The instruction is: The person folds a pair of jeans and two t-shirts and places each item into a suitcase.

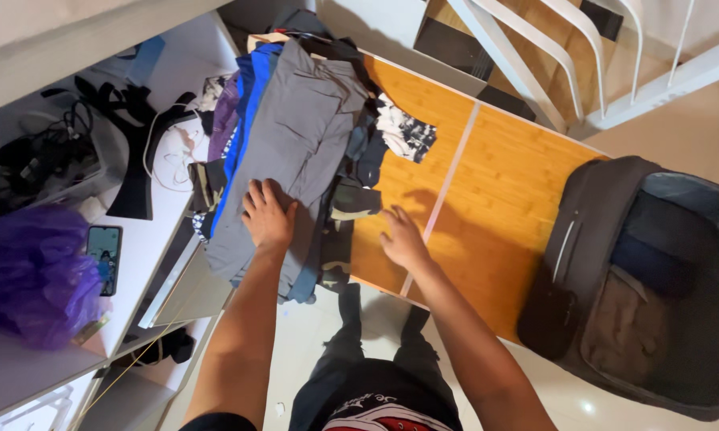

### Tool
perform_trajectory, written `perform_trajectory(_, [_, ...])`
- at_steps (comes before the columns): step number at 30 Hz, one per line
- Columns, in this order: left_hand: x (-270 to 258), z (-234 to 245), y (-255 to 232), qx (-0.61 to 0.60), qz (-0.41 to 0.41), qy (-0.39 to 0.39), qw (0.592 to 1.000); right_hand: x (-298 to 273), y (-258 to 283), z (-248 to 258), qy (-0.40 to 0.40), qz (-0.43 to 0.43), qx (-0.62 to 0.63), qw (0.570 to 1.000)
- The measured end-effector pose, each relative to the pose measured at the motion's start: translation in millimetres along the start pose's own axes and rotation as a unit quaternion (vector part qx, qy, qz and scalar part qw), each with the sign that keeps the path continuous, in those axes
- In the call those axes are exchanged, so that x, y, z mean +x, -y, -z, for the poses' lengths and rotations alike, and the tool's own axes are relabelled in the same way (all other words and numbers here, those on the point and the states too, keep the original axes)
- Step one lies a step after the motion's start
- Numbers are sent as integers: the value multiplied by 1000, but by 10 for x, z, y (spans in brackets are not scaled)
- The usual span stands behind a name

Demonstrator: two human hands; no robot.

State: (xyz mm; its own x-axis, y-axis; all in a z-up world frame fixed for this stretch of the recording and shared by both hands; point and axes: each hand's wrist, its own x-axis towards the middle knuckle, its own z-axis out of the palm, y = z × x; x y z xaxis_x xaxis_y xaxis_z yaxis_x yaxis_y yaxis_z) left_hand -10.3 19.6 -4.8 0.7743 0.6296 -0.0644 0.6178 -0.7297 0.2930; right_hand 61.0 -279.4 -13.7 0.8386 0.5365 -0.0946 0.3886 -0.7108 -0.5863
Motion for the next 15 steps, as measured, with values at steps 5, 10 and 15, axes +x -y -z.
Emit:
perform_trajectory(5, [194,-78,188,-11,7,1,1000,-10,260,-219,67,-5,94,993])
perform_trajectory(10, [175,40,174,-55,-62,-47,995,89,366,-352,106,-52,164,979])
perform_trajectory(15, [-56,406,-249,-241,-112,-27,964,425,234,-503,74,-84,377,919])
